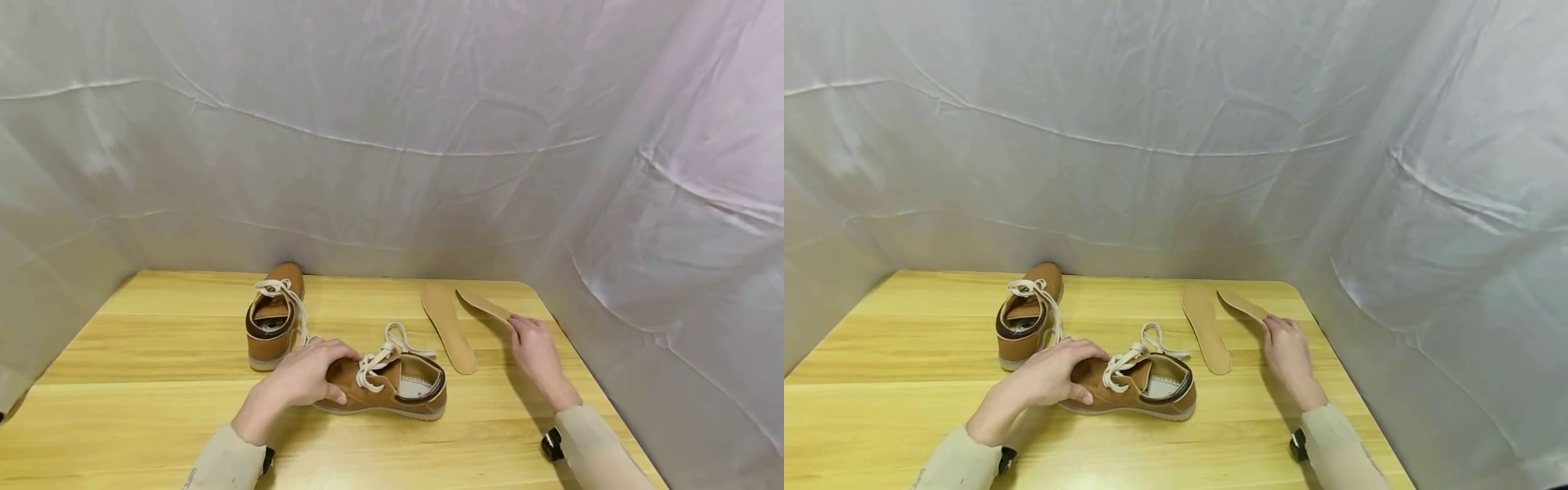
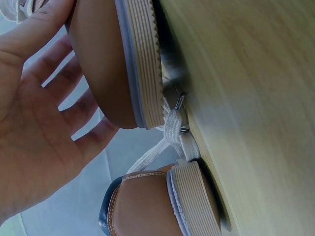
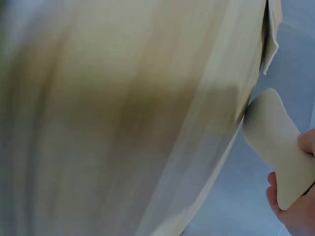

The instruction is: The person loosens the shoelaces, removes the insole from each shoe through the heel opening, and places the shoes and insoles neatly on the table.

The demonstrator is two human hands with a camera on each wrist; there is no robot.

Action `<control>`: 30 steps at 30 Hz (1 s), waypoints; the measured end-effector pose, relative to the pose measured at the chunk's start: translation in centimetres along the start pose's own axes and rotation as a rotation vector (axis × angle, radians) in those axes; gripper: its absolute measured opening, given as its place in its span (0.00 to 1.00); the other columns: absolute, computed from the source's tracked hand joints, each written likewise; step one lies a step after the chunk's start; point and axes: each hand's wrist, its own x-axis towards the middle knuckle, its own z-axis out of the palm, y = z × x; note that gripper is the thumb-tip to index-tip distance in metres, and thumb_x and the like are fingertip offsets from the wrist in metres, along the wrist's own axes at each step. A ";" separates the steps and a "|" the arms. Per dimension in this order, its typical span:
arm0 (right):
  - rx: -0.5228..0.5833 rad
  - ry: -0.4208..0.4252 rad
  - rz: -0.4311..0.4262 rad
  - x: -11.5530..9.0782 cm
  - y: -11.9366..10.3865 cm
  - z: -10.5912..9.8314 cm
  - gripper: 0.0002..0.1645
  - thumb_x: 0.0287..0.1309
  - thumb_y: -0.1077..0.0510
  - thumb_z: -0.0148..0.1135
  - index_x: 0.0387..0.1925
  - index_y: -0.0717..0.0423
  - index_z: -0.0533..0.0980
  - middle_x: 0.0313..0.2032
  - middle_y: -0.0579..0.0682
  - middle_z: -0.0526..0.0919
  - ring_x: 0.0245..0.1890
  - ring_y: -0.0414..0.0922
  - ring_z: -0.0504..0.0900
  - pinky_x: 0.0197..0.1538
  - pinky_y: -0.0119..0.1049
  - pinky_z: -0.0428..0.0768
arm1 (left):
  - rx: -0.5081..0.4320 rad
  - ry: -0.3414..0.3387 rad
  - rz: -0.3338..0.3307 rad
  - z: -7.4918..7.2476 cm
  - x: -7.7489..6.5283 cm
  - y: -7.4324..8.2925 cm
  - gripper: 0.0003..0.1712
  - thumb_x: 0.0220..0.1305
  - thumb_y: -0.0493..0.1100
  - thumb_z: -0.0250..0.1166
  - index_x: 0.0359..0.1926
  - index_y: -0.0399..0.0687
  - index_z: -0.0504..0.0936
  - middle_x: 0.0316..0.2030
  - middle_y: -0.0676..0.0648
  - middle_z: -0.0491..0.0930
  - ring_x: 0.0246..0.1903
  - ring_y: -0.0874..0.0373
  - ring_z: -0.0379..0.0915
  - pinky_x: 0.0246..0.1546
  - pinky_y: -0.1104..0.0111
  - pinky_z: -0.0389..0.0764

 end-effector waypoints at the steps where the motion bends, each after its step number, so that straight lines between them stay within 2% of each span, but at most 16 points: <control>1: 0.000 -0.025 0.005 0.1 -0.1 0.1 0.11 0.65 0.71 0.63 0.45 0.75 0.84 0.47 0.69 0.87 0.46 0.69 0.84 0.55 0.62 0.80 | 0.001 0.001 0.001 0.0 0.0 0.0 0.38 0.43 0.47 0.86 0.59 0.55 0.84 0.59 0.52 0.83 0.57 0.47 0.76 0.58 0.44 0.77; 9: 0.009 -0.286 0.081 0.0 -0.6 0.4 0.17 0.68 0.64 0.63 0.53 0.73 0.82 0.58 0.71 0.82 0.55 0.72 0.80 0.61 0.66 0.76 | 0.010 -0.003 0.002 0.0 0.1 -0.1 0.39 0.43 0.48 0.86 0.60 0.54 0.83 0.60 0.52 0.83 0.59 0.45 0.76 0.60 0.43 0.76; 16: 0.004 -0.446 0.113 -0.2 -0.9 0.4 0.20 0.69 0.60 0.64 0.55 0.71 0.82 0.62 0.73 0.77 0.59 0.72 0.78 0.63 0.65 0.76 | 0.011 -0.002 0.006 0.1 0.1 -0.2 0.39 0.43 0.47 0.86 0.60 0.54 0.84 0.59 0.51 0.83 0.58 0.46 0.76 0.59 0.44 0.77; 24: 0.009 -0.532 0.147 -0.3 -1.3 0.5 0.21 0.69 0.58 0.65 0.54 0.72 0.82 0.64 0.74 0.75 0.62 0.73 0.75 0.66 0.65 0.74 | 0.012 -0.003 0.010 0.2 0.2 -0.2 0.39 0.42 0.48 0.86 0.59 0.55 0.84 0.59 0.51 0.83 0.58 0.46 0.76 0.59 0.44 0.77; 30: 0.018 -0.513 0.132 0.0 -1.4 0.3 0.23 0.71 0.55 0.64 0.56 0.70 0.81 0.64 0.73 0.75 0.61 0.72 0.76 0.65 0.66 0.74 | 0.001 -0.006 0.013 0.0 0.0 -0.1 0.39 0.44 0.47 0.85 0.60 0.52 0.83 0.60 0.49 0.83 0.61 0.44 0.76 0.63 0.43 0.74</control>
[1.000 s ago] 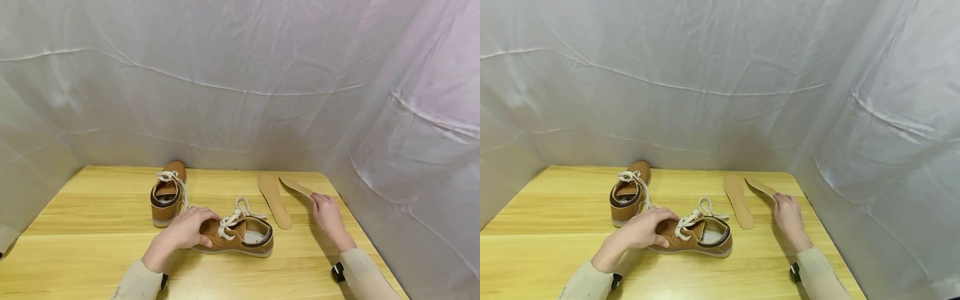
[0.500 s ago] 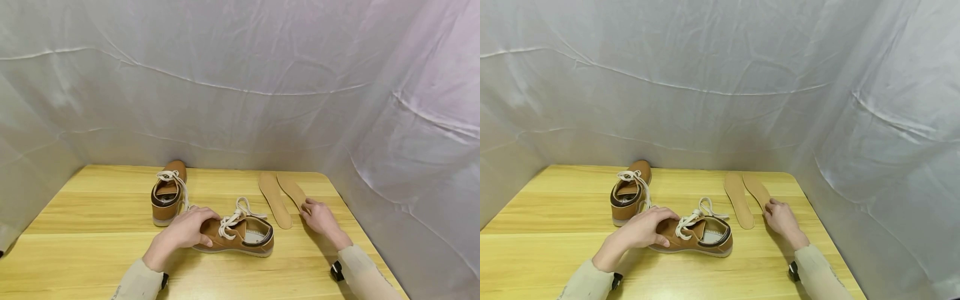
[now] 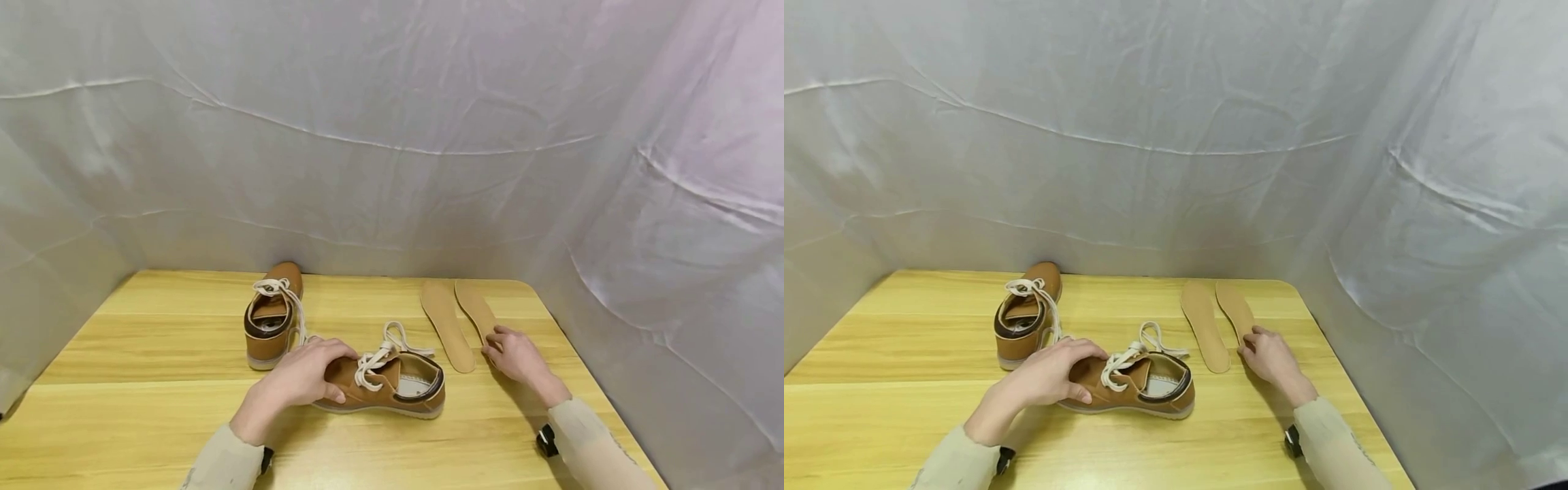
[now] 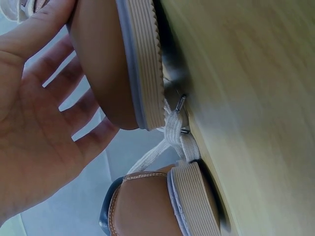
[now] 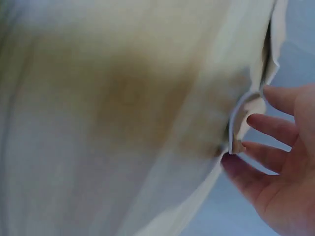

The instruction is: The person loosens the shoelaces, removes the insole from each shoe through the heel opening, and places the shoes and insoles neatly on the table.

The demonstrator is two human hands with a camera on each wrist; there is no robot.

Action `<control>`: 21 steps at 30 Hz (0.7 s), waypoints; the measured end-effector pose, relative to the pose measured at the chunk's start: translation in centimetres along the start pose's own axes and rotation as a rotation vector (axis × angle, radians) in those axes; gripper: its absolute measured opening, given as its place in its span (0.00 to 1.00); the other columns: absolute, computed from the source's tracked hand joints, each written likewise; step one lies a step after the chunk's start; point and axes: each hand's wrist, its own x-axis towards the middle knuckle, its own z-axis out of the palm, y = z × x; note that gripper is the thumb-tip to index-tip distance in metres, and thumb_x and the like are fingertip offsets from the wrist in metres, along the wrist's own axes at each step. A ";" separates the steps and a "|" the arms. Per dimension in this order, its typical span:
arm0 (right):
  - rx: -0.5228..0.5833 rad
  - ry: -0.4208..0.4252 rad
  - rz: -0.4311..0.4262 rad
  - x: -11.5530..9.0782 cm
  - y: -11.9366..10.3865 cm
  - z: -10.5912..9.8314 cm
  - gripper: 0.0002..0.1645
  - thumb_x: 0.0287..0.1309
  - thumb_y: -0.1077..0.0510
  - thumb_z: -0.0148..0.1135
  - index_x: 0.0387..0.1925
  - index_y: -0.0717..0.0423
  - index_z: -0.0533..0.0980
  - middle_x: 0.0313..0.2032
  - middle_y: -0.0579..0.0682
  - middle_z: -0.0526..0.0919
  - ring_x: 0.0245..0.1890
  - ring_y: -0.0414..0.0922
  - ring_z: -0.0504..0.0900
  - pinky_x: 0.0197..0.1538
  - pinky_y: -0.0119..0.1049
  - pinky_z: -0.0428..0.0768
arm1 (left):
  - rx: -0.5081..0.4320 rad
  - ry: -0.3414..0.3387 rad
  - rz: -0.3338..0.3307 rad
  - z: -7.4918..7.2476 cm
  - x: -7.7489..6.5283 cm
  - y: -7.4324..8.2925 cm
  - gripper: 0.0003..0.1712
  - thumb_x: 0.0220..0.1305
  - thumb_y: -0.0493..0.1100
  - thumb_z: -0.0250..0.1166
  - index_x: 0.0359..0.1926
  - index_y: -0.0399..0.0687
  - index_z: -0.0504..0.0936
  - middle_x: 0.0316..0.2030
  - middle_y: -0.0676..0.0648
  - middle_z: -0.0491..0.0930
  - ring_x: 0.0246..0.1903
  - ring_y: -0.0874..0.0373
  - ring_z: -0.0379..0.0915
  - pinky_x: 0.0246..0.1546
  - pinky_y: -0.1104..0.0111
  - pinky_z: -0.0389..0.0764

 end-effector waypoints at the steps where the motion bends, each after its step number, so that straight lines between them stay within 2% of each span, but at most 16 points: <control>1: 0.009 0.019 -0.007 0.0 -0.1 -0.2 0.23 0.71 0.55 0.63 0.57 0.70 0.81 0.64 0.73 0.76 0.61 0.72 0.76 0.65 0.66 0.74 | -0.001 0.000 0.003 0.0 -0.1 0.1 0.39 0.45 0.46 0.85 0.61 0.52 0.83 0.60 0.48 0.83 0.61 0.43 0.75 0.65 0.42 0.72; 5: 0.112 0.118 -0.018 -0.1 -1.3 -1.5 0.24 0.73 0.55 0.62 0.62 0.68 0.78 0.64 0.69 0.77 0.61 0.70 0.78 0.65 0.65 0.75 | -0.016 0.028 -0.013 0.3 -0.6 0.5 0.39 0.48 0.45 0.84 0.63 0.47 0.81 0.61 0.45 0.81 0.65 0.41 0.73 0.72 0.41 0.65; 8: 0.239 0.166 -0.047 0.1 -2.9 -2.3 0.24 0.73 0.56 0.61 0.65 0.64 0.77 0.63 0.67 0.79 0.57 0.67 0.82 0.60 0.61 0.81 | -0.046 0.089 -0.082 0.6 -1.1 1.3 0.41 0.51 0.47 0.83 0.66 0.46 0.78 0.64 0.45 0.79 0.67 0.41 0.71 0.71 0.40 0.66; 10: 0.336 0.159 -0.096 0.3 -4.3 -2.6 0.24 0.73 0.58 0.61 0.65 0.64 0.77 0.61 0.67 0.81 0.54 0.65 0.84 0.56 0.58 0.84 | -0.112 0.139 -0.143 1.0 -1.5 2.1 0.43 0.54 0.49 0.82 0.69 0.47 0.76 0.67 0.45 0.76 0.69 0.42 0.68 0.71 0.40 0.66; 16: 0.560 0.018 -0.226 0.7 -8.5 -2.3 0.23 0.73 0.59 0.62 0.65 0.62 0.78 0.59 0.63 0.83 0.53 0.56 0.86 0.56 0.45 0.86 | -0.379 0.281 -0.298 2.0 -2.6 5.4 0.47 0.61 0.58 0.76 0.76 0.50 0.67 0.74 0.44 0.67 0.73 0.40 0.62 0.70 0.35 0.63; 18: 0.606 -0.047 -0.271 0.8 -9.7 -2.0 0.23 0.74 0.57 0.61 0.66 0.61 0.77 0.61 0.61 0.82 0.55 0.56 0.86 0.56 0.44 0.86 | -0.415 0.310 -0.329 2.4 -2.9 6.4 0.49 0.63 0.60 0.74 0.77 0.50 0.64 0.76 0.44 0.63 0.75 0.39 0.57 0.70 0.33 0.61; 21: 0.647 -0.147 -0.346 1.2 -11.1 -1.6 0.24 0.76 0.55 0.60 0.67 0.60 0.76 0.64 0.60 0.80 0.57 0.57 0.85 0.57 0.46 0.85 | -0.443 0.319 -0.357 2.9 -3.3 7.7 0.52 0.65 0.61 0.71 0.79 0.44 0.58 0.79 0.41 0.54 0.78 0.36 0.46 0.70 0.29 0.57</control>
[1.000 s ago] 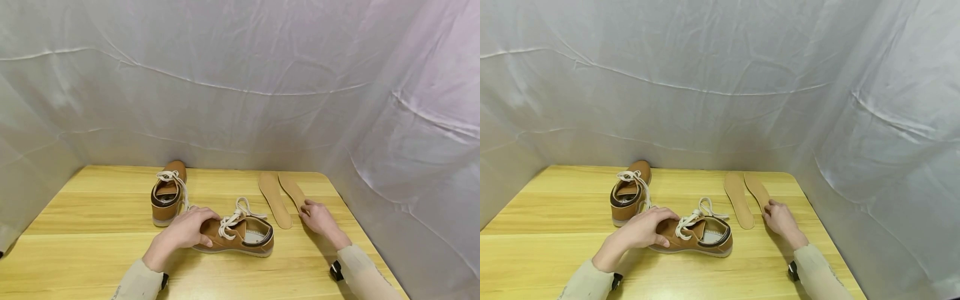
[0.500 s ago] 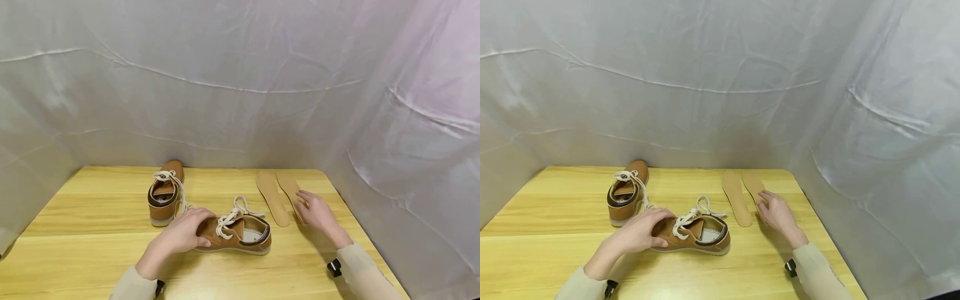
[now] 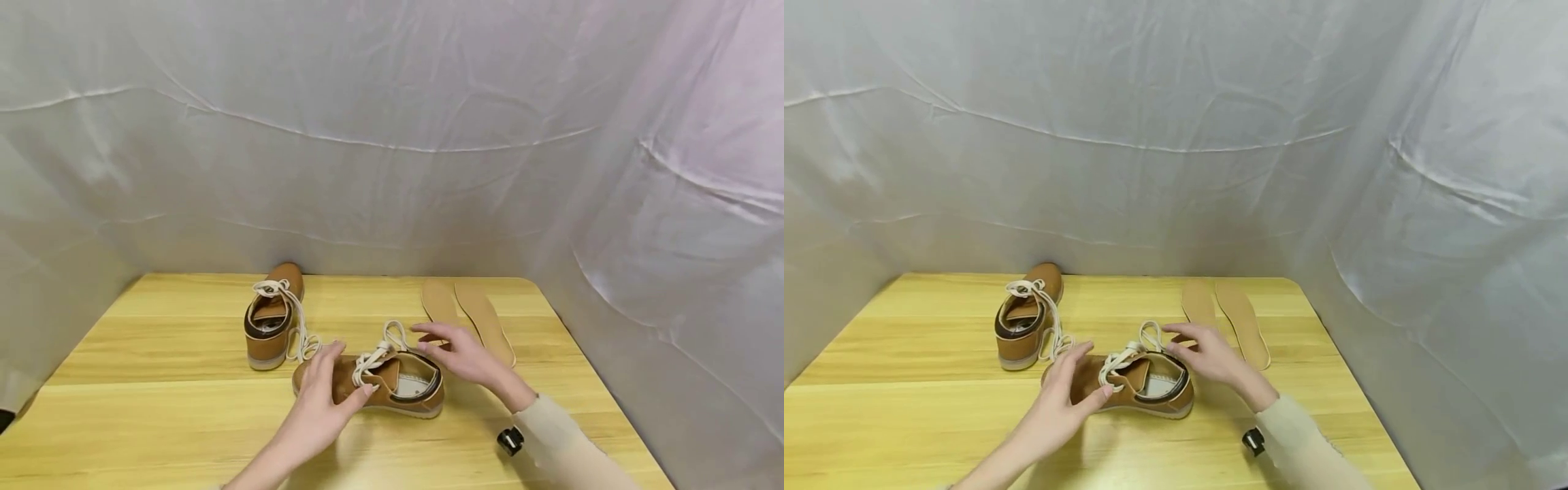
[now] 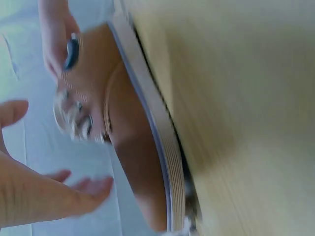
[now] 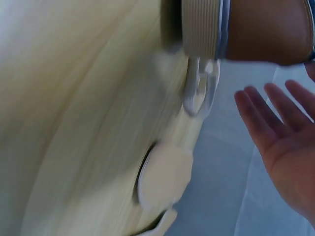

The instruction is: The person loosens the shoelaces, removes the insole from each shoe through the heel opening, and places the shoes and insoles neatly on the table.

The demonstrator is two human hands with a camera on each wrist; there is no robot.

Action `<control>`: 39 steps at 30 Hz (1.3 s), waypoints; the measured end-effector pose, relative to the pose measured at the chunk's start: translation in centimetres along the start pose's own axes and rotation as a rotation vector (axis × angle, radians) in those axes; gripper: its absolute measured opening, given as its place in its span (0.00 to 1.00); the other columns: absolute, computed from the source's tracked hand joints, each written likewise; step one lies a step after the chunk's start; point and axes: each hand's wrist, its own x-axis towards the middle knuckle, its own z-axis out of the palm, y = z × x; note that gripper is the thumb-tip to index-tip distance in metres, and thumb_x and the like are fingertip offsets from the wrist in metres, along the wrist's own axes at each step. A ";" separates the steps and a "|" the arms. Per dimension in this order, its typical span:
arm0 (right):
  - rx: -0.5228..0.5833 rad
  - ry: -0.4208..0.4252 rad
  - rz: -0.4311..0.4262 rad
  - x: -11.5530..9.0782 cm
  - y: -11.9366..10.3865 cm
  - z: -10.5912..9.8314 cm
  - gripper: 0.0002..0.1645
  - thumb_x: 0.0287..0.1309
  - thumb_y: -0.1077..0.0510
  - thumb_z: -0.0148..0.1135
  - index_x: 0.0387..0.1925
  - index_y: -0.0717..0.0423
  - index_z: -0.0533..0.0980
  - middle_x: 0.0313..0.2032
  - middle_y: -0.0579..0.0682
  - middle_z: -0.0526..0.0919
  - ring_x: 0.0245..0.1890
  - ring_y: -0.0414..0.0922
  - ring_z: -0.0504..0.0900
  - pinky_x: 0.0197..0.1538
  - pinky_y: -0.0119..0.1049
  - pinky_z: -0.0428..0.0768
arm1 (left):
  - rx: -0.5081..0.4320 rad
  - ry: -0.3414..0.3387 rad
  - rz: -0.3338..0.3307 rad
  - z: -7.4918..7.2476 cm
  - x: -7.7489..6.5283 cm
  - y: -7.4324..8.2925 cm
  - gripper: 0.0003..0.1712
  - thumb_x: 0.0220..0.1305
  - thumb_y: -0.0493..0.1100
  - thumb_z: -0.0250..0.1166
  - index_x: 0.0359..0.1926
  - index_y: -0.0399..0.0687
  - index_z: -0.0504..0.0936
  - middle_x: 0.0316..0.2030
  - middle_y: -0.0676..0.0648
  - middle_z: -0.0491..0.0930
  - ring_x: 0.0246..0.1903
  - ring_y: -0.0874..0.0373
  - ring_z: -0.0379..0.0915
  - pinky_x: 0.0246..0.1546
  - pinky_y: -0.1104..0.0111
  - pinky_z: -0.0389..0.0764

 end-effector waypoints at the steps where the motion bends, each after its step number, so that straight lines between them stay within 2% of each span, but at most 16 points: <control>1: -0.002 -0.034 -0.018 0.3 -0.2 0.3 0.25 0.76 0.54 0.59 0.67 0.60 0.76 0.64 0.59 0.80 0.57 0.57 0.84 0.58 0.48 0.85 | -0.011 -0.004 -0.008 0.3 -0.3 0.2 0.53 0.65 0.60 0.71 0.79 0.42 0.56 0.80 0.39 0.50 0.78 0.34 0.42 0.69 0.28 0.55; 4: -0.034 -0.111 -0.040 0.9 -0.5 0.9 0.24 0.77 0.52 0.58 0.67 0.56 0.78 0.63 0.56 0.82 0.58 0.54 0.84 0.59 0.50 0.84 | -0.043 -0.034 -0.026 1.1 -0.9 0.7 0.56 0.65 0.58 0.71 0.79 0.35 0.53 0.80 0.33 0.41 0.77 0.29 0.34 0.66 0.24 0.54; 6: -0.068 -0.146 -0.030 1.2 -0.6 1.2 0.22 0.77 0.51 0.58 0.66 0.50 0.80 0.62 0.51 0.83 0.57 0.47 0.84 0.59 0.45 0.83 | -0.068 -0.065 -0.047 1.7 -1.2 0.8 0.57 0.64 0.57 0.72 0.80 0.34 0.52 0.79 0.30 0.39 0.77 0.27 0.31 0.65 0.22 0.54; 9: -0.087 -0.173 -0.007 1.4 -0.7 1.6 0.19 0.77 0.52 0.57 0.64 0.45 0.82 0.59 0.47 0.85 0.42 0.38 0.82 0.46 0.35 0.82 | -0.092 -0.103 -0.069 2.4 -1.2 0.7 0.57 0.65 0.55 0.72 0.80 0.33 0.50 0.79 0.28 0.38 0.77 0.26 0.32 0.65 0.23 0.55; 12: -0.092 -0.173 0.014 1.3 -0.7 1.8 0.19 0.77 0.54 0.56 0.63 0.43 0.82 0.50 0.46 0.88 0.25 0.33 0.69 0.31 0.29 0.73 | -0.101 -0.118 -0.069 2.8 -1.1 0.5 0.57 0.64 0.53 0.72 0.80 0.32 0.49 0.78 0.27 0.40 0.76 0.26 0.33 0.66 0.24 0.55; 15: -0.079 -0.155 0.020 1.1 -0.9 2.0 0.19 0.77 0.56 0.55 0.62 0.46 0.83 0.44 0.47 0.88 0.18 0.32 0.61 0.25 0.29 0.69 | -0.106 -0.110 -0.052 3.1 -0.8 0.4 0.58 0.63 0.53 0.72 0.78 0.28 0.49 0.77 0.25 0.41 0.76 0.25 0.34 0.67 0.25 0.54; 18: -0.079 -0.132 0.037 0.8 -1.2 2.1 0.19 0.76 0.57 0.56 0.62 0.47 0.83 0.48 0.49 0.87 0.18 0.33 0.61 0.26 0.31 0.70 | -0.117 -0.113 -0.038 3.2 -0.3 0.3 0.57 0.64 0.53 0.72 0.77 0.27 0.50 0.77 0.24 0.40 0.76 0.24 0.34 0.68 0.25 0.53; 20: -0.089 -0.120 0.055 0.4 -1.4 2.2 0.19 0.76 0.58 0.55 0.62 0.49 0.82 0.51 0.50 0.87 0.23 0.34 0.70 0.32 0.33 0.76 | -0.114 -0.116 -0.024 3.2 0.0 0.2 0.55 0.64 0.53 0.72 0.76 0.27 0.52 0.77 0.25 0.42 0.76 0.25 0.35 0.69 0.26 0.53; 23: -0.101 -0.104 0.087 -0.3 -1.7 2.3 0.21 0.76 0.58 0.56 0.64 0.52 0.81 0.58 0.54 0.85 0.43 0.43 0.84 0.51 0.44 0.84 | -0.092 -0.123 0.014 3.2 0.8 -0.4 0.53 0.64 0.54 0.73 0.74 0.28 0.56 0.76 0.27 0.47 0.76 0.28 0.39 0.70 0.29 0.54; 25: -0.097 -0.091 0.103 -0.7 -1.8 2.4 0.21 0.75 0.59 0.55 0.64 0.55 0.80 0.61 0.57 0.84 0.59 0.50 0.82 0.62 0.51 0.81 | -0.075 -0.139 0.036 3.0 1.6 -0.8 0.52 0.63 0.54 0.75 0.73 0.29 0.59 0.76 0.29 0.50 0.76 0.31 0.42 0.72 0.31 0.54; 26: -0.089 -0.083 0.110 -0.9 -1.9 2.5 0.21 0.75 0.59 0.56 0.64 0.56 0.80 0.62 0.58 0.82 0.62 0.51 0.80 0.64 0.53 0.79 | -0.071 -0.152 0.045 2.8 2.0 -1.0 0.52 0.62 0.55 0.75 0.73 0.30 0.60 0.76 0.30 0.52 0.76 0.31 0.43 0.72 0.31 0.54; 28: -0.071 -0.066 0.123 -1.3 -2.1 2.7 0.22 0.74 0.59 0.56 0.64 0.58 0.80 0.62 0.60 0.82 0.56 0.50 0.83 0.60 0.49 0.82 | -0.056 -0.185 0.060 2.4 2.9 -1.3 0.53 0.60 0.56 0.77 0.74 0.31 0.61 0.76 0.30 0.53 0.76 0.32 0.44 0.72 0.32 0.54; 30: -0.041 -0.052 0.143 -1.6 -2.5 3.0 0.22 0.74 0.59 0.56 0.64 0.60 0.79 0.61 0.62 0.82 0.42 0.44 0.84 0.49 0.41 0.85 | -0.045 -0.223 0.074 2.0 3.8 -1.7 0.55 0.59 0.57 0.77 0.74 0.32 0.60 0.77 0.31 0.53 0.76 0.32 0.45 0.73 0.32 0.54; 33: 0.002 -0.013 0.183 -2.1 -3.0 3.6 0.22 0.74 0.59 0.57 0.64 0.63 0.78 0.60 0.63 0.83 0.24 0.36 0.72 0.31 0.31 0.77 | -0.038 -0.272 0.113 1.4 5.2 -2.3 0.55 0.58 0.56 0.78 0.75 0.33 0.60 0.77 0.30 0.52 0.77 0.31 0.45 0.73 0.32 0.53; 35: 0.032 0.029 0.213 -2.2 -3.4 4.0 0.23 0.74 0.59 0.58 0.65 0.64 0.77 0.59 0.65 0.82 0.23 0.36 0.72 0.27 0.30 0.74 | -0.030 -0.290 0.141 1.1 6.1 -2.8 0.55 0.59 0.56 0.78 0.76 0.34 0.60 0.77 0.29 0.50 0.77 0.30 0.45 0.73 0.32 0.53; 39: 0.070 0.134 0.264 -1.9 -3.9 5.1 0.23 0.75 0.59 0.58 0.66 0.64 0.77 0.63 0.66 0.80 0.34 0.43 0.81 0.34 0.30 0.79 | 0.016 -0.279 0.164 0.5 7.7 -3.3 0.53 0.63 0.55 0.75 0.77 0.32 0.59 0.78 0.27 0.48 0.76 0.27 0.47 0.73 0.33 0.54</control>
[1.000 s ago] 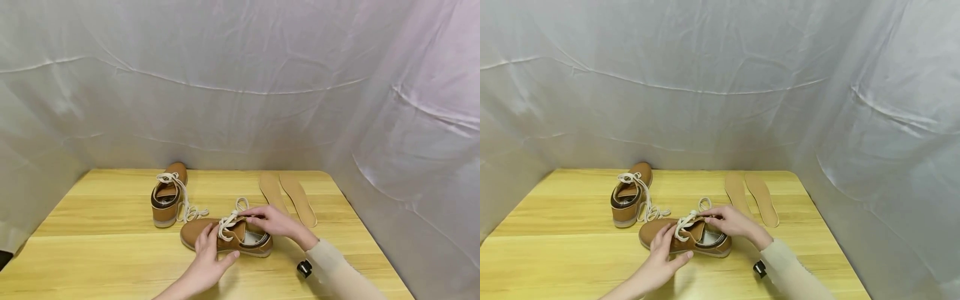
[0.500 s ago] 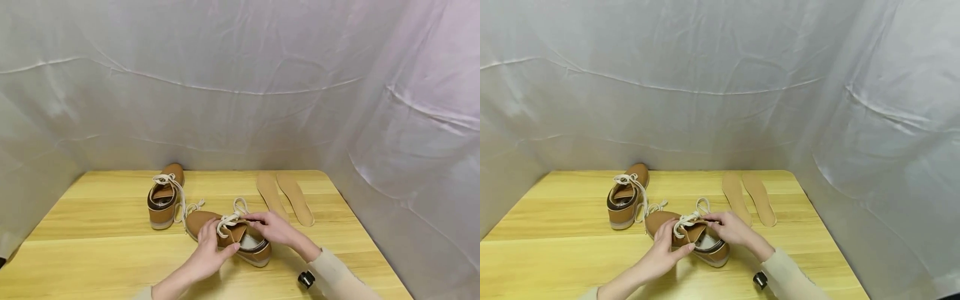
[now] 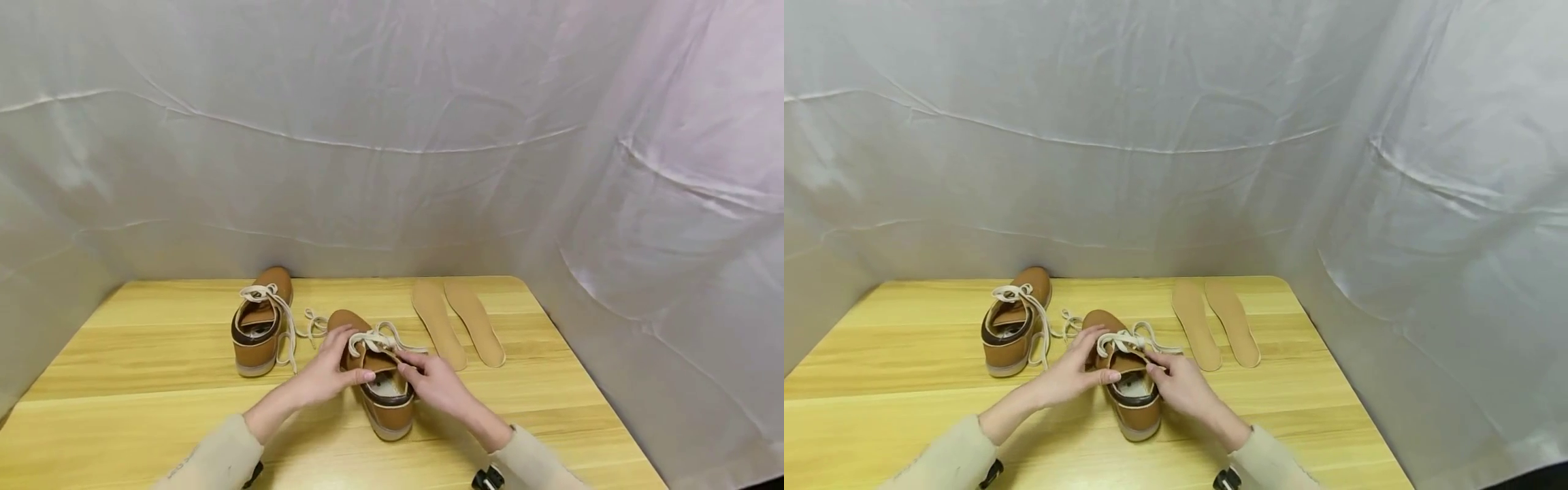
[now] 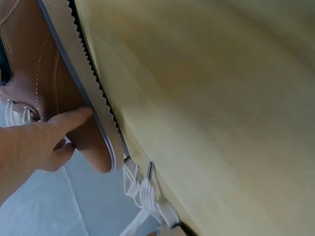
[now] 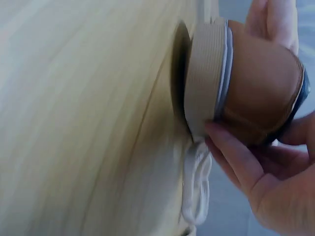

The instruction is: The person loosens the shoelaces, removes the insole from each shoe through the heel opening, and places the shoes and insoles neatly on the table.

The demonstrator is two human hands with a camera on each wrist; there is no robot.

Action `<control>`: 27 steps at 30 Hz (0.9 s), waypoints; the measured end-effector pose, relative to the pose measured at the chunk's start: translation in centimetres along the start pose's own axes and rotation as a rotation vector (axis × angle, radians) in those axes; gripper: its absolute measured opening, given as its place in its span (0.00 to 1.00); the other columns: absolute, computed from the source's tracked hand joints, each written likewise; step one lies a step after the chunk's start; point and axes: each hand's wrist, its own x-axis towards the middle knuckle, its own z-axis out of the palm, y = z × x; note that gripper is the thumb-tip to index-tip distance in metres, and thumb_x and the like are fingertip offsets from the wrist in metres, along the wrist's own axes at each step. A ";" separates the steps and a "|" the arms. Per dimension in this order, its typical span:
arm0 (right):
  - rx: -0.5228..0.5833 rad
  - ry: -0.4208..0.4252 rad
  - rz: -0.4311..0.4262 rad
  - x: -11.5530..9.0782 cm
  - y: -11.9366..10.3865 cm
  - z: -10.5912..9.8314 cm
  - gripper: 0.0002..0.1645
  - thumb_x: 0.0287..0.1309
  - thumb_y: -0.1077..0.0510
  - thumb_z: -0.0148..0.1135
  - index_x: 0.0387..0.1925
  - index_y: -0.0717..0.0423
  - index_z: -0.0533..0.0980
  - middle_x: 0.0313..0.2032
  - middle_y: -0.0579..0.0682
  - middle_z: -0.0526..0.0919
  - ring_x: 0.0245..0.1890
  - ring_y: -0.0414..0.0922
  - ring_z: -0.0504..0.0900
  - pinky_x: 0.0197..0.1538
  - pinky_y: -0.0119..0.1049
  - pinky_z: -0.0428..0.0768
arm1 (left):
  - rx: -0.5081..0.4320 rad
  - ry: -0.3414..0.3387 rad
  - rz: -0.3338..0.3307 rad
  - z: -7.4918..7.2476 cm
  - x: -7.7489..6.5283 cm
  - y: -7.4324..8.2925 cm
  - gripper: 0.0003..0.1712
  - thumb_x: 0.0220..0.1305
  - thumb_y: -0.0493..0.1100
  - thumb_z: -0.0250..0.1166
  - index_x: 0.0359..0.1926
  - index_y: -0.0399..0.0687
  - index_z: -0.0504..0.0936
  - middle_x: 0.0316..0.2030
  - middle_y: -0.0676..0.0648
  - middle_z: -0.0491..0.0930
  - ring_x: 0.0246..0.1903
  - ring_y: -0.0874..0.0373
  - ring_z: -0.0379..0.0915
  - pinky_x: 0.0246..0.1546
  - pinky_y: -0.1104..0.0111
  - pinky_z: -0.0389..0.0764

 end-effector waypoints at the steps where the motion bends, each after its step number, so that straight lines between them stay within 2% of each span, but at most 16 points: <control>1: 0.012 0.021 0.009 0.2 -0.1 0.3 0.23 0.75 0.59 0.57 0.66 0.64 0.77 0.63 0.66 0.79 0.38 0.45 0.83 0.35 0.31 0.81 | 0.008 0.012 -0.008 -0.2 0.2 -0.1 0.53 0.64 0.54 0.74 0.77 0.31 0.58 0.78 0.27 0.48 0.76 0.27 0.47 0.73 0.34 0.54; 2: 0.024 0.040 0.020 0.4 -0.2 0.5 0.23 0.75 0.59 0.57 0.66 0.64 0.77 0.64 0.66 0.78 0.40 0.47 0.84 0.36 0.33 0.83 | 0.013 0.026 -0.019 -0.4 0.5 -0.1 0.52 0.66 0.53 0.73 0.77 0.30 0.58 0.78 0.27 0.50 0.76 0.27 0.49 0.74 0.35 0.54; 4: 0.080 0.057 0.044 0.9 -0.2 1.0 0.24 0.76 0.59 0.56 0.68 0.64 0.75 0.65 0.68 0.77 0.35 0.47 0.85 0.33 0.38 0.86 | 0.008 0.057 -0.048 -0.6 0.9 -0.2 0.50 0.68 0.51 0.71 0.77 0.28 0.58 0.76 0.26 0.54 0.74 0.28 0.54 0.74 0.37 0.58; 6: 0.115 0.073 0.060 1.4 -0.2 1.4 0.25 0.76 0.58 0.56 0.69 0.65 0.73 0.66 0.69 0.76 0.37 0.48 0.86 0.34 0.43 0.88 | -0.006 0.084 -0.078 -0.8 1.2 -0.4 0.46 0.71 0.50 0.69 0.76 0.27 0.58 0.74 0.26 0.59 0.72 0.30 0.60 0.73 0.39 0.61; 8: 0.156 0.082 0.089 2.0 -0.1 1.8 0.26 0.77 0.58 0.55 0.70 0.65 0.72 0.65 0.71 0.75 0.32 0.47 0.87 0.32 0.46 0.89 | -0.003 0.102 -0.104 -0.9 1.6 -0.6 0.43 0.73 0.49 0.66 0.76 0.28 0.59 0.73 0.27 0.63 0.70 0.31 0.64 0.71 0.40 0.66; 10: 0.168 0.096 0.109 2.6 -0.1 2.1 0.27 0.77 0.57 0.55 0.70 0.65 0.72 0.65 0.71 0.75 0.34 0.48 0.88 0.34 0.46 0.90 | 0.012 0.115 -0.126 -1.2 2.0 -0.8 0.41 0.75 0.49 0.64 0.76 0.29 0.61 0.72 0.27 0.66 0.69 0.32 0.66 0.70 0.40 0.67; 11: 0.170 0.104 0.114 3.0 -0.2 2.2 0.27 0.77 0.57 0.55 0.70 0.65 0.72 0.65 0.71 0.75 0.35 0.50 0.89 0.35 0.46 0.90 | 0.019 0.118 -0.136 -1.3 2.2 -0.9 0.40 0.76 0.49 0.62 0.76 0.30 0.61 0.69 0.28 0.70 0.66 0.32 0.71 0.70 0.41 0.68; 14: 0.154 0.130 0.113 4.2 -0.3 2.5 0.27 0.77 0.56 0.55 0.70 0.64 0.72 0.65 0.70 0.75 0.43 0.53 0.89 0.38 0.45 0.90 | 0.050 0.158 -0.151 -1.6 2.9 -1.1 0.37 0.78 0.50 0.61 0.75 0.32 0.64 0.64 0.28 0.76 0.60 0.35 0.77 0.67 0.41 0.71; 17: 0.162 0.143 0.118 5.2 -0.4 2.8 0.27 0.77 0.55 0.55 0.71 0.64 0.72 0.66 0.69 0.75 0.47 0.55 0.88 0.39 0.44 0.90 | 0.074 0.202 -0.159 -1.7 3.6 -1.3 0.33 0.79 0.50 0.59 0.74 0.34 0.68 0.62 0.30 0.78 0.59 0.35 0.78 0.65 0.42 0.74; 18: 0.165 0.146 0.119 5.5 -0.4 2.8 0.27 0.78 0.55 0.55 0.71 0.64 0.71 0.66 0.69 0.75 0.47 0.55 0.88 0.39 0.43 0.90 | 0.079 0.217 -0.158 -1.7 3.8 -1.3 0.32 0.79 0.49 0.59 0.73 0.34 0.70 0.64 0.30 0.77 0.61 0.36 0.76 0.64 0.42 0.74; 20: 0.193 0.146 0.129 5.9 -0.3 3.0 0.27 0.78 0.56 0.54 0.71 0.66 0.71 0.66 0.69 0.74 0.45 0.57 0.89 0.38 0.43 0.90 | 0.092 0.232 -0.162 -1.6 4.1 -1.5 0.30 0.80 0.50 0.57 0.72 0.35 0.71 0.65 0.31 0.76 0.65 0.36 0.73 0.64 0.42 0.75; 27: 0.203 0.153 0.146 6.6 0.0 3.5 0.27 0.77 0.57 0.54 0.70 0.67 0.71 0.66 0.70 0.74 0.37 0.57 0.90 0.37 0.47 0.90 | 0.089 0.242 -0.182 -1.4 4.6 -2.0 0.29 0.81 0.48 0.55 0.73 0.35 0.71 0.63 0.31 0.78 0.61 0.36 0.76 0.62 0.43 0.76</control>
